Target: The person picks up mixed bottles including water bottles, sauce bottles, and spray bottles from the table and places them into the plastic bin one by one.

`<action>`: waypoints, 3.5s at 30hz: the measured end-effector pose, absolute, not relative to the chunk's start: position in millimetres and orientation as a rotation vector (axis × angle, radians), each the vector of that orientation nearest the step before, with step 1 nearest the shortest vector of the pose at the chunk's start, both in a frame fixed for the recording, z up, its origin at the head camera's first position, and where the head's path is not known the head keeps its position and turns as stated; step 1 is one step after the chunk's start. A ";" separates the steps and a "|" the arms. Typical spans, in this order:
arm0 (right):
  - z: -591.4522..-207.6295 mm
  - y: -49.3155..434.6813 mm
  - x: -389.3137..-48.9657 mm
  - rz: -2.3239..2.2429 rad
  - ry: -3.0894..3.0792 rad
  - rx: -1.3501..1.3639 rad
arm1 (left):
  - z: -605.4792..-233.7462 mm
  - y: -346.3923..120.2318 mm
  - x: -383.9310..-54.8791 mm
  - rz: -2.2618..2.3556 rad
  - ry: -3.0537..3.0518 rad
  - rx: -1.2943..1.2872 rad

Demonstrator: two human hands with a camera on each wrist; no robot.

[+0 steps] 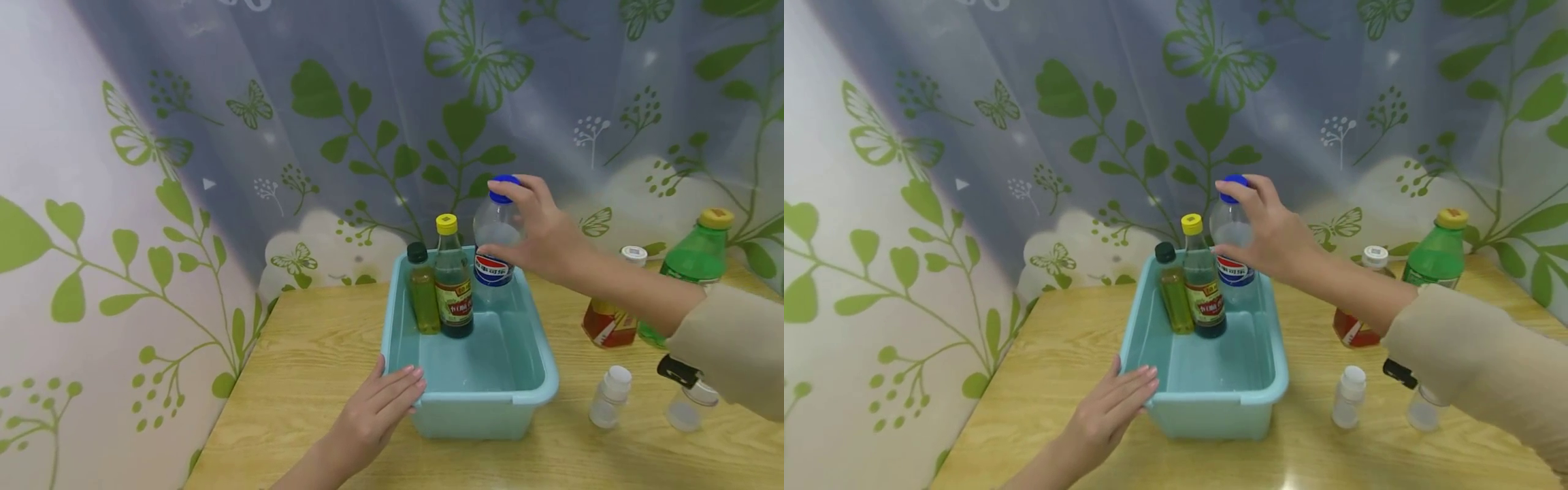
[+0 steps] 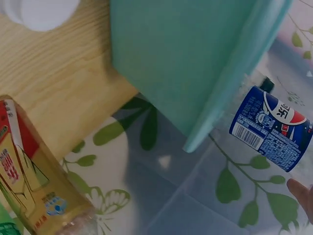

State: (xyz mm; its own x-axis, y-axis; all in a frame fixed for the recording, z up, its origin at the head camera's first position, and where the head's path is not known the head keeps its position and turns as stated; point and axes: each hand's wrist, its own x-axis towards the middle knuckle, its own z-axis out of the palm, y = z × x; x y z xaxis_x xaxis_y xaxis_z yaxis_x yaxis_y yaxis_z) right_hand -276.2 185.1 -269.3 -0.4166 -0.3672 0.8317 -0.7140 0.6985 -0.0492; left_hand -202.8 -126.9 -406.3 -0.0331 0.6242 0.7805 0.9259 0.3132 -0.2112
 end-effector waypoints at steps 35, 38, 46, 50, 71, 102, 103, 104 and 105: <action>-346.9 176.9 -300.3 0.525 -2.377 0.767 | -406.8 -125.2 -204.0 -0.439 -1.688 -1.397; -344.2 175.4 -299.4 0.520 -2.430 0.748 | -407.7 -125.4 -203.9 -0.445 -1.697 -1.395; -331.2 166.1 -292.4 0.543 -2.654 0.616 | -408.0 -125.2 -204.6 -0.421 -1.676 -1.389; -325.0 161.5 -288.4 0.504 -2.672 0.590 | -407.4 -124.4 -205.2 -0.412 -1.650 -1.386; -292.6 182.8 -275.9 0.403 -2.501 0.609 | -407.0 -122.4 -204.5 -0.458 -1.644 -1.389; -275.4 266.9 -265.7 0.316 -2.481 0.412 | -409.3 -122.9 -206.1 -0.442 -1.639 -1.381; -276.0 270.1 -265.5 0.313 -2.479 0.405 | -409.3 -122.8 -206.3 -0.439 -1.636 -1.380; -276.6 273.3 -265.2 0.314 -2.481 0.398 | -409.3 -122.8 -206.6 -0.437 -1.632 -1.380; -277.2 276.6 -265.1 0.306 -2.478 0.395 | -409.3 -122.7 -206.8 -0.438 -1.632 -1.381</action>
